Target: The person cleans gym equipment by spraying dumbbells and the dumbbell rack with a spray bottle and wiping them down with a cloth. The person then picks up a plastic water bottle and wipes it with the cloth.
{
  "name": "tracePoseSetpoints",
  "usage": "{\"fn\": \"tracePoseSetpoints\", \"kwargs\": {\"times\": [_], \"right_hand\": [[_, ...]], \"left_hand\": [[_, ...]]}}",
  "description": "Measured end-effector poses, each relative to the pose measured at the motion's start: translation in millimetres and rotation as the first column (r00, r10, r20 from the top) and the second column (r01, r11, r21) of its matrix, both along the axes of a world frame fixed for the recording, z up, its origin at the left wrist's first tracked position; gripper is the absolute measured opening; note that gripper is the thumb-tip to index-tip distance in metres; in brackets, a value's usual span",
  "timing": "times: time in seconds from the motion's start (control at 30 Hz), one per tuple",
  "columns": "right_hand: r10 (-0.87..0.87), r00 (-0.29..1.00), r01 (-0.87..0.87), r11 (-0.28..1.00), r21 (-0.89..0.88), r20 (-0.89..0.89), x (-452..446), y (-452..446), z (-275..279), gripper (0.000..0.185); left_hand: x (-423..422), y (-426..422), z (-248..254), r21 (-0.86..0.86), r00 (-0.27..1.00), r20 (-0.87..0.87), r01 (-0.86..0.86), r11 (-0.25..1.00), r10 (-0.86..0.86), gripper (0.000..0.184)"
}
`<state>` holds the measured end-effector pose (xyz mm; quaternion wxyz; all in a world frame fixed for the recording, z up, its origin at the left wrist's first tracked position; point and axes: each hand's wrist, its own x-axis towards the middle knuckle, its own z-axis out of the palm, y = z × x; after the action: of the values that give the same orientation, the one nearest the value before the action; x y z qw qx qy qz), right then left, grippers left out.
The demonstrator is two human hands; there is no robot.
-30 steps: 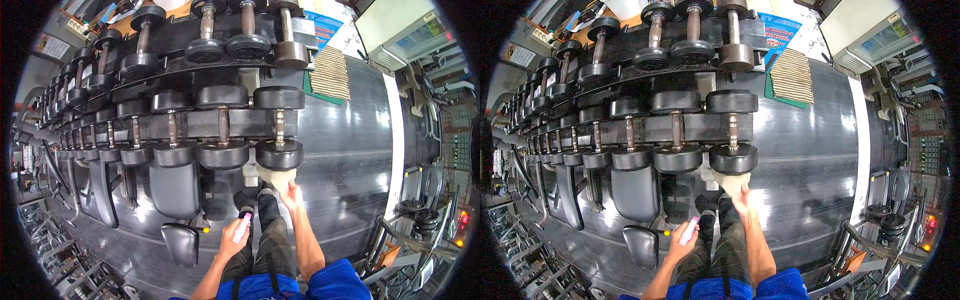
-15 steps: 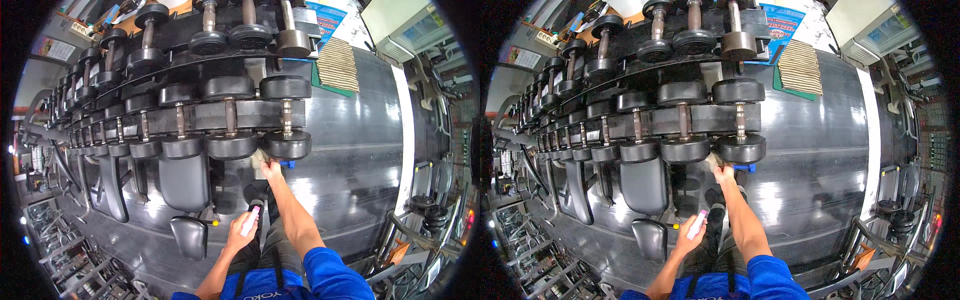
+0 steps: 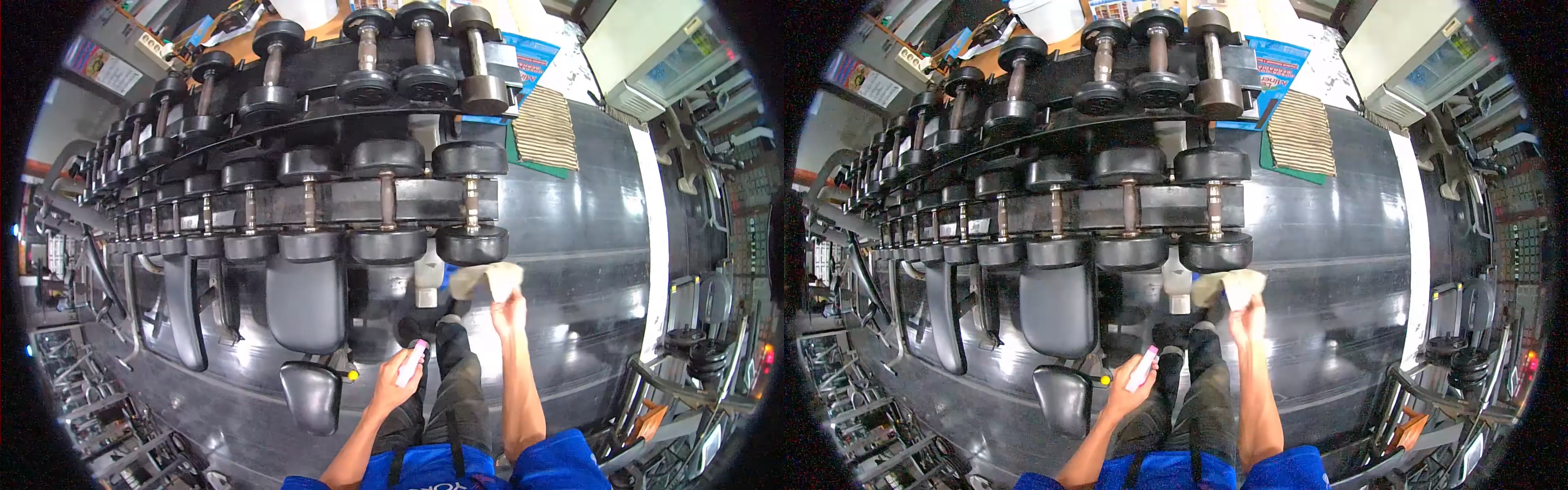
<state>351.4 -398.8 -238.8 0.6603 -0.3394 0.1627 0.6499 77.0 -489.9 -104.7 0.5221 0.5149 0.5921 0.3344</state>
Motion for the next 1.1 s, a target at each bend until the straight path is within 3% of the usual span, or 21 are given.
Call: {"fn": "tracePoseSetpoints", "kwargs": {"times": [0.03, 0.1, 0.13, 0.17, 0.23, 0.27, 0.3, 0.37, 0.53, 0.6, 0.67, 0.77, 0.8, 0.9, 0.93, 0.97, 1.03, 1.1], "right_hand": [[-0.029, 0.947, 0.033, 0.999, -0.008, 0.321, -17, 15, 60, 0.035], [-0.026, 0.758, -0.024, 0.997, 0.068, 0.651, -25, 24, 75, 0.041], [0.138, 0.534, -0.148, 0.987, -0.069, 0.834, -28, 31, 83, 0.041], [0.296, 0.308, -0.247, 0.943, -0.224, 0.904, -35, 39, 84, 0.037], [0.512, -0.202, -0.307, 0.776, -0.551, 0.835, -57, 58, 81, 0.033], [0.27, -0.511, -0.346, 0.804, -0.483, 0.816, -71, 65, 79, 0.034], [-0.017, -0.736, -0.406, 0.811, -0.422, 0.676, -81, 69, 75, 0.035], [-0.226, -0.884, -0.435, 0.72, -0.54, 0.41, -86, 63, 27, 0.029], [-0.422, -0.85, -0.527, 0.65, -0.549, 0.316, -79, 42, -6, 0.02], [-0.425, -0.859, -0.504, 0.609, -0.612, 0.286, -68, 29, -7, 0.019], [-0.402, -0.858, -0.511, 0.621, -0.595, 0.318, -54, 9, -6, 0.017], [0.002, -0.849, -0.423, 0.596, -0.682, 0.528, -44, -32, 12, 0.018], [0.233, -0.81, -0.363, 0.521, -0.772, 0.538, -45, -41, 45, 0.024], [0.414, -0.358, -0.512, 0.663, -0.547, 0.837, -19, -78, 59, 0.027], [0.431, -0.311, -0.569, 0.629, -0.529, 0.847, 4, -88, 31, 0.031], [0.503, -0.018, -0.588, 0.694, -0.416, 0.864, 16, -108, 24, 0.032], [0.497, 0.551, -0.51, 0.836, -0.201, 0.67, 24, -143, 22, 0.036], [0.505, 0.676, -0.546, 0.832, -0.095, 0.537, 26, -180, 56, 0.042]], "left_hand": [[-2, -5, -3, 0.0, 1.0, 0.013, -0.009, 1.0, 0.009, 0.016], [-4, -20, -11, -0.028, 0.999, 0.03, -0.022, 0.999, 0.023, 0.017], [-5, -26, -15, -0.049, 0.999, 0.035, -0.024, 0.999, 0.026, 0.017], [-5, -32, -20, -0.069, 0.999, 0.039, -0.026, 0.997, 0.029, 0.017], [-3, -36, -16, -0.04, 0.999, 0.037, -0.022, 0.999, 0.023, 0.018], [-4, -39, -14, -0.027, 0.999, 0.032, -0.02, 0.999, 0.021, 0.018], [-4, -41, -14, -0.017, 0.999, 0.042, -0.034, 0.999, 0.034, 0.018], [-3, -49, -14, -0.001, 0.996, 0.067, -0.062, 0.998, 0.062, 0.017], [-1, -67, -17, 0.026, 0.994, 0.061, -0.089, 0.996, 0.087, 0.018], [2, -76, -14, 0.025, 0.993, 0.063, -0.106, 0.994, 0.105, 0.016], [4, -87, -11, -0.107, 0.98, 0.122, -0.147, 0.983, 0.16, 0.015], [14, -103, -7, -0.156, 0.953, 0.198, -0.202, 0.967, 0.231, 0.013], [16, -107, -1, -0.155, 0.955, 0.193, -0.197, 0.968, 0.225, 0.013], [24, -121, 6, -0.136, 0.95, 0.208, -0.206, 0.969, 0.232, 0.012], [25, -126, 7, -0.137, 0.946, 0.22, -0.21, 0.968, 0.236, 0.012], [25, -131, 7, -0.136, 0.944, 0.229, -0.212, 0.968, 0.239, 0.012], [22, -140, 4, -0.139, 0.935, 0.245, -0.229, 0.963, 0.257, 0.013], [18, -147, -1, -0.157, 0.927, 0.241, -0.256, 0.954, 0.288, 0.014]]}}
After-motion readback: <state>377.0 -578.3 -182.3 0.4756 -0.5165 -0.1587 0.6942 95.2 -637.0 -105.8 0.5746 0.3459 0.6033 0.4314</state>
